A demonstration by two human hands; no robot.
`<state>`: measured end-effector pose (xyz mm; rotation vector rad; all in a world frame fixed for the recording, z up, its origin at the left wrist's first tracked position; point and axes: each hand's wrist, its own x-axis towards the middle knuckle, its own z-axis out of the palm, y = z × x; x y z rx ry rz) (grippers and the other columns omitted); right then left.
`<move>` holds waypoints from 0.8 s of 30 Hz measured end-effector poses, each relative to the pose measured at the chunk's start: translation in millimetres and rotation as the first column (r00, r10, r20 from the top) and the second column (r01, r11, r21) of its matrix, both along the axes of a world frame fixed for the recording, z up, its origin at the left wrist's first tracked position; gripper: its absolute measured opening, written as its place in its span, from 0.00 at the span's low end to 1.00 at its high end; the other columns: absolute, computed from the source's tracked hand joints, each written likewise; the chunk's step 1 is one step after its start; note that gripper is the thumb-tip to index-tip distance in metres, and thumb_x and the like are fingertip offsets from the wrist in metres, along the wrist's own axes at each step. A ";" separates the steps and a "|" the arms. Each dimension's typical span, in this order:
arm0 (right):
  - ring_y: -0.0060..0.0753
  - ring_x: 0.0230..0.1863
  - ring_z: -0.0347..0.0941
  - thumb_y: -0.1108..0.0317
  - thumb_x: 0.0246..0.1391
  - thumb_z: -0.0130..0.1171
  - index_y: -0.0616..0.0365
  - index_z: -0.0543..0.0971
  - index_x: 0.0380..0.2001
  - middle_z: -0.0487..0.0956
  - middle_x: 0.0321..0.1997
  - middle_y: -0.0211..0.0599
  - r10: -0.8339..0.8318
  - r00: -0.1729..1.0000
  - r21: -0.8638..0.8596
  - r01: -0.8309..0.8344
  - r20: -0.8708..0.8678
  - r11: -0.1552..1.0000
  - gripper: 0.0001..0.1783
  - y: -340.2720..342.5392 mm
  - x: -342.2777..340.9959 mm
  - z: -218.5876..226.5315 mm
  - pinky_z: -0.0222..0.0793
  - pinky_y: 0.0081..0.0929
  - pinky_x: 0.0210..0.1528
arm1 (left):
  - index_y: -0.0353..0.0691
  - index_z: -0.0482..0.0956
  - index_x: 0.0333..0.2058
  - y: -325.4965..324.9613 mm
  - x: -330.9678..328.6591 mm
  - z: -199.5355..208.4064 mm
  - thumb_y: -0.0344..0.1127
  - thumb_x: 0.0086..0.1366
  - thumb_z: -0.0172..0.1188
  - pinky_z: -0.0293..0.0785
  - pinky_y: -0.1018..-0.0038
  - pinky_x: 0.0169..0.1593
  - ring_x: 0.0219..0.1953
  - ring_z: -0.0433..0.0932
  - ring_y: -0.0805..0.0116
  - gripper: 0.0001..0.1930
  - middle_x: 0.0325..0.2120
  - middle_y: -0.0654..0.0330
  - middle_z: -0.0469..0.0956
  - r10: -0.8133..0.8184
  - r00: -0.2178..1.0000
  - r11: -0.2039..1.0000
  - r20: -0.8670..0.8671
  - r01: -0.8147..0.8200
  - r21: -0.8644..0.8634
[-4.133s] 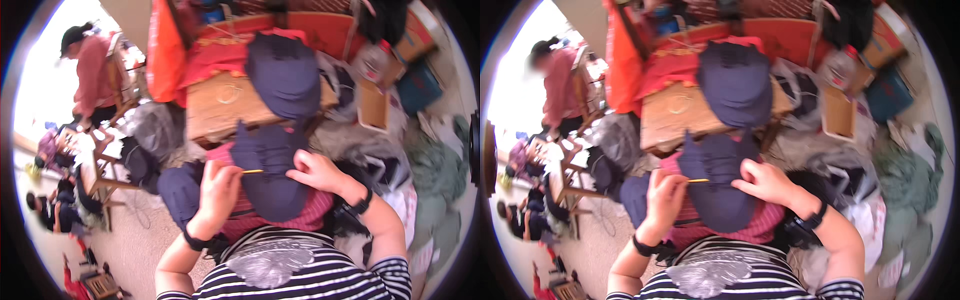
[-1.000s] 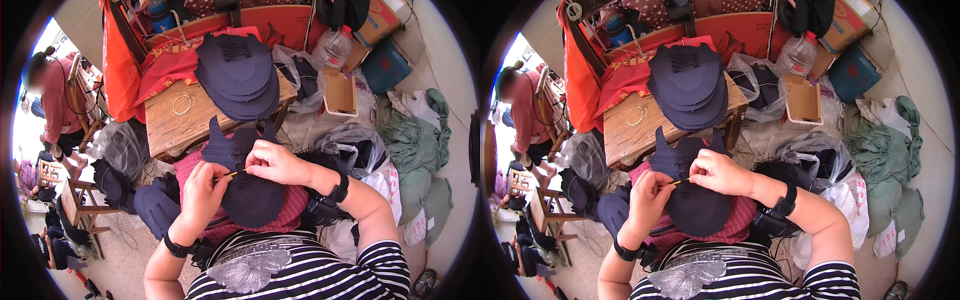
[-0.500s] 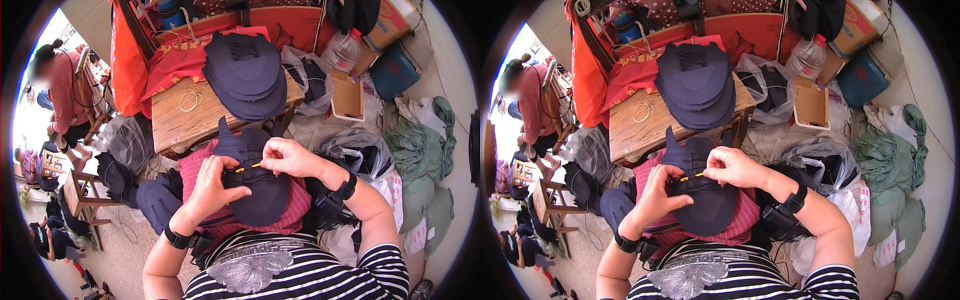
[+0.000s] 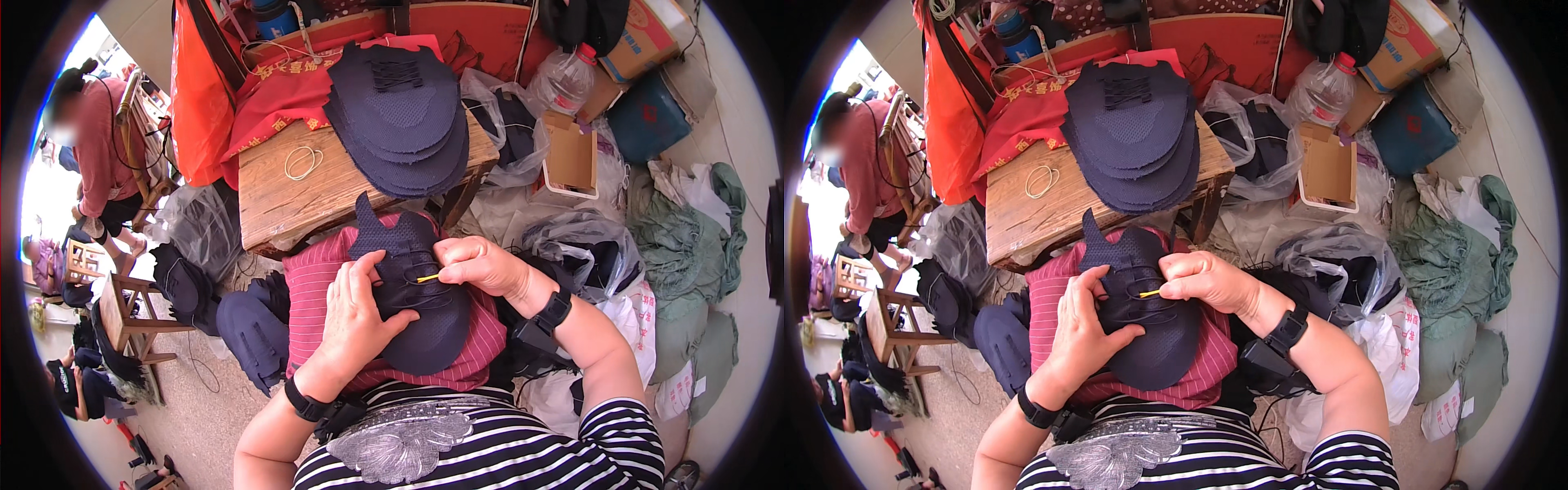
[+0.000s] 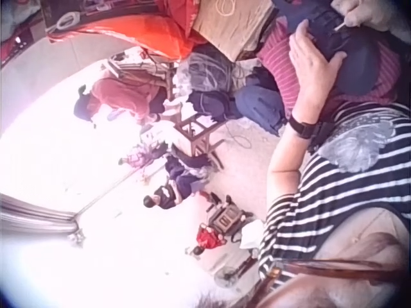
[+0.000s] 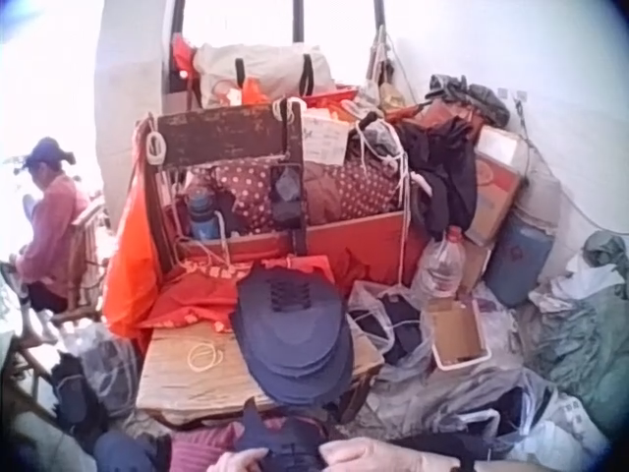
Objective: Lacing the uppers of shoes in a manufacturing environment.
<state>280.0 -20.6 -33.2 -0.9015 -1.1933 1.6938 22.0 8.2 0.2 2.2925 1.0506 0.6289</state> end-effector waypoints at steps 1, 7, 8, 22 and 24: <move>0.18 0.30 0.59 0.70 0.60 0.65 0.57 0.72 0.16 0.63 0.27 0.22 -0.002 1.000 -0.002 0.002 0.000 1.000 0.19 -2.4 -0.4 -3.4 0.57 0.22 0.37 | 0.39 0.65 0.63 0.0 -0.2 0.6 0.36 0.40 0.83 0.70 0.61 0.50 0.44 0.74 0.60 0.50 0.40 0.58 0.71 -0.002 1.000 1.000 0.000 0.002 -0.002; 0.19 0.31 0.60 0.72 0.60 0.64 0.58 0.72 0.17 0.64 0.27 0.24 -0.091 0.973 -0.028 0.087 -0.213 0.996 0.18 -12.7 -5.5 -8.9 0.58 0.22 0.38 | 0.42 0.66 0.63 -0.8 -1.3 2.6 0.35 0.42 0.82 0.70 0.62 0.48 0.44 0.74 0.61 0.48 0.40 0.59 0.71 -0.010 1.000 1.000 -0.029 0.010 0.007; 0.20 0.31 0.60 0.70 0.61 0.65 0.58 0.73 0.17 0.64 0.27 0.24 -0.085 0.984 0.010 0.088 -0.157 0.996 0.18 -13.7 -4.1 -7.7 0.58 0.23 0.37 | 0.42 0.66 0.63 -1.2 -1.0 3.1 0.35 0.42 0.82 0.70 0.61 0.49 0.44 0.74 0.61 0.48 0.41 0.59 0.71 -0.014 0.999 1.000 -0.032 0.014 -0.005; 0.38 0.24 0.78 0.54 0.61 0.67 0.60 0.84 0.23 0.80 0.23 0.37 0.036 0.699 0.299 -0.351 0.715 0.887 0.21 9.6 -6.6 51.0 0.68 0.36 0.29 | 0.31 0.66 0.53 38.9 -10.2 -24.9 0.35 0.72 0.63 0.71 0.75 0.24 0.26 0.78 0.76 0.19 0.32 0.60 0.81 0.174 0.872 0.804 0.458 0.143 -0.577; 0.42 0.21 0.74 0.54 0.62 0.65 0.60 0.80 0.18 0.76 0.19 0.38 -0.046 0.699 0.437 -0.393 0.714 0.809 0.24 13.8 -7.5 40.1 0.65 0.40 0.27 | 0.31 0.66 0.52 37.0 -10.6 -40.1 0.34 0.72 0.64 0.70 0.73 0.22 0.24 0.77 0.75 0.19 0.28 0.60 0.81 0.079 0.853 0.913 0.516 0.145 -0.380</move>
